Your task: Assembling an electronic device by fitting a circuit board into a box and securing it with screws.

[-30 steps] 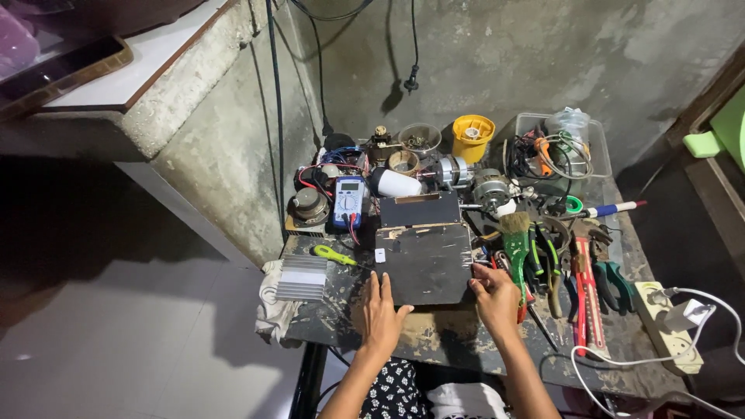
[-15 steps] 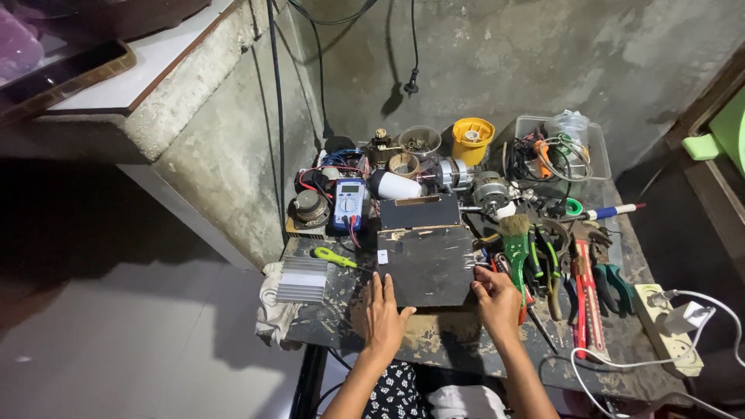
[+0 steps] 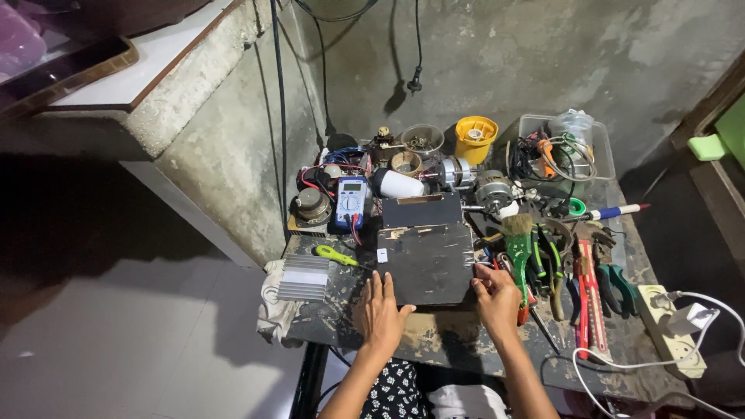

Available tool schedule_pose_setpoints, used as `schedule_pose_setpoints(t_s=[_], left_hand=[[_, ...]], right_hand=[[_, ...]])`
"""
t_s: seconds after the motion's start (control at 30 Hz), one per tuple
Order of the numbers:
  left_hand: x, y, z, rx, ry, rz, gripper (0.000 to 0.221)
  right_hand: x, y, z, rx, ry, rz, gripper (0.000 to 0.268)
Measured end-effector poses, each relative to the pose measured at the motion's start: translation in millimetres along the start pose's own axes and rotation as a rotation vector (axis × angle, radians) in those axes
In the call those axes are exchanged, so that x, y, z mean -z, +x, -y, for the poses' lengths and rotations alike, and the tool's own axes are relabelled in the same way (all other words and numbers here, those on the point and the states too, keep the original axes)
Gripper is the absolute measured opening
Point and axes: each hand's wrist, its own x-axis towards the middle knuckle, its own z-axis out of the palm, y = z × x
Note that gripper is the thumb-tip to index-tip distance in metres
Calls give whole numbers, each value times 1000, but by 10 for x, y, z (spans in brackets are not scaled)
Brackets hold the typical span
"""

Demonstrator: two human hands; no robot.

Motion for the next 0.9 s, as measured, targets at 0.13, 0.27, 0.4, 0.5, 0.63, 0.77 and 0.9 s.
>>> schedule_pose_setpoints(t_s=[0.13,0.27,0.4,0.5,0.63,0.77,0.9], left_hand=[[-54,44,58,-21,-31,-8,98],[133,22,40,-4,-111,96,95],[79,-72,120,-59,-13,-8,81],[67,-54,95,-47,17,-9,80],[170,17,87,-25,-15,14,81],[469,127,-9,120,-242,23,46],[270,365,210,448,-468,123,58]], right_hand=[[-30,24,-87,21,28,0,33],[30,-74,39,-14,20,7,36],[-4,-80,-91,71,-38,2,38],[41,-83,137,-9,-45,38,34],[6,-5,91,19,-52,8,24],[-88,22,-178,-79,76,17,26],[-67,79,-259,-181,102,129,44]])
